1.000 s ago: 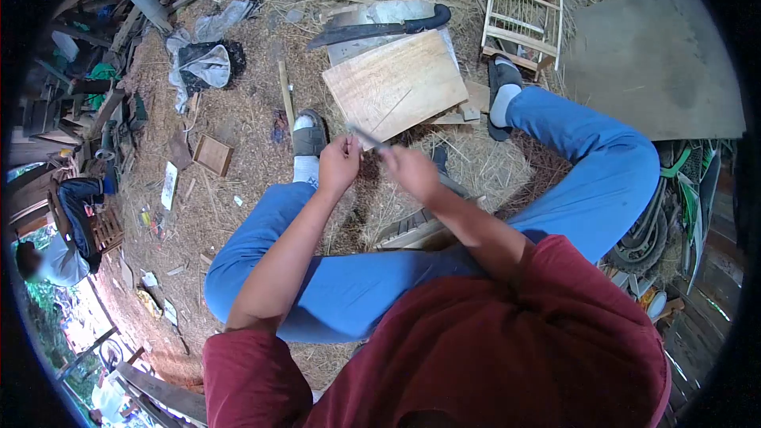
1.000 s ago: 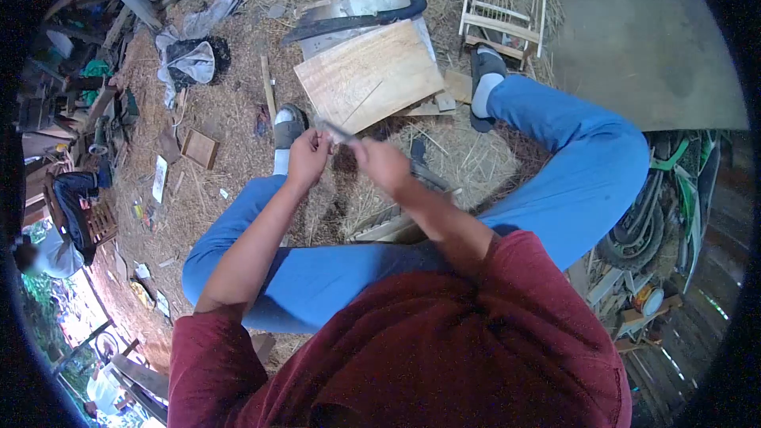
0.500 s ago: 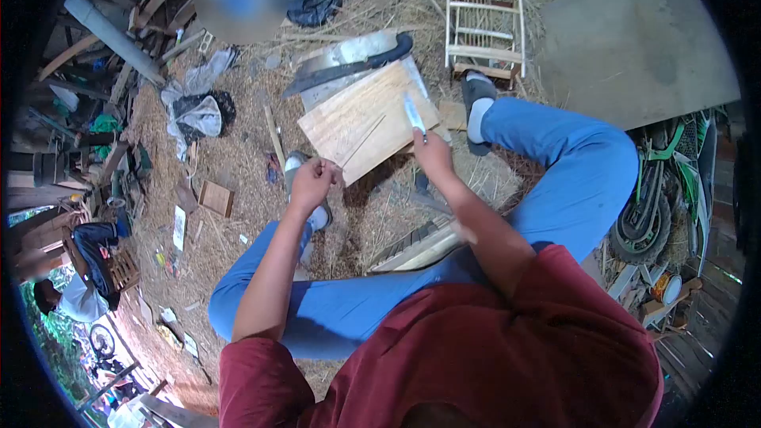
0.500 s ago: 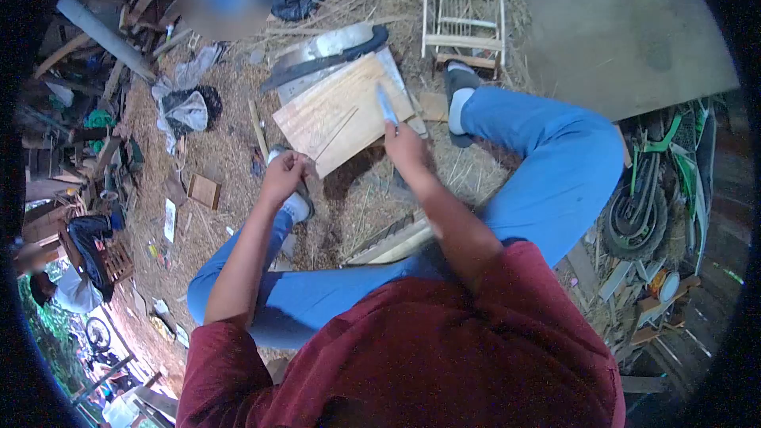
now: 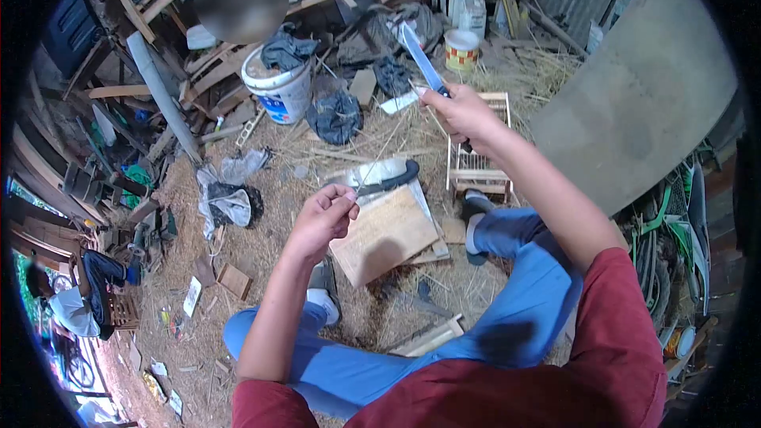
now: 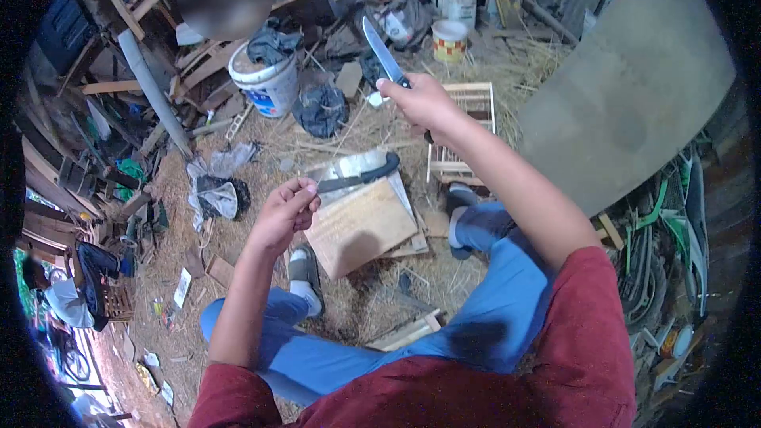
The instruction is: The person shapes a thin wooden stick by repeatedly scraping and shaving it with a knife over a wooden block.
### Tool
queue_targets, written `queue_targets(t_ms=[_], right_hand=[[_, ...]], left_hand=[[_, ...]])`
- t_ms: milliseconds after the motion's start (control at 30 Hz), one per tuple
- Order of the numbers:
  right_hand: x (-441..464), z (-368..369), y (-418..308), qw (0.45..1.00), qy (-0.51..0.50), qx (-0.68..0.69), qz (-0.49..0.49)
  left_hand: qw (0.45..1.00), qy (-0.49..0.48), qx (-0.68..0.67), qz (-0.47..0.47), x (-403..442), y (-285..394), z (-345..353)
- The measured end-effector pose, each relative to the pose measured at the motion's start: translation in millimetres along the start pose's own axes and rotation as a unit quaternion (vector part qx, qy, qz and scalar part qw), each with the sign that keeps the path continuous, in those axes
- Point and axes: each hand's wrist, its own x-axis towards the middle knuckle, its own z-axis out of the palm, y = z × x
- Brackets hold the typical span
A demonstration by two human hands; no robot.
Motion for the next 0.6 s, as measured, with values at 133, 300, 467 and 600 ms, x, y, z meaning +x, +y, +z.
queue_targets(t_ms=[133, 300, 467, 600], right_hand=[[-1.2, 1.7, -24.2, 0.998, -0.026, 0.03, -0.048], [4.0, 21.8, -30.4, 0.991, -0.011, 0.121, -0.05], [16.4, 39.5, -36.6, 0.981, -0.023, 0.174, -0.077], [25.0, 53.6, -36.6, 0.97, -0.021, 0.211, -0.115]], left_hand=[[0.999, -0.02, -0.002, 0.037, 1.8, 30.5, 10.7], [0.998, -0.002, 0.023, 0.056, 12.9, 51.8, 0.4], [0.997, 0.004, 0.026, 0.077, 14.0, 67.5, -4.8], [0.995, 0.017, 0.038, 0.09, 16.1, 75.3, -8.1]])
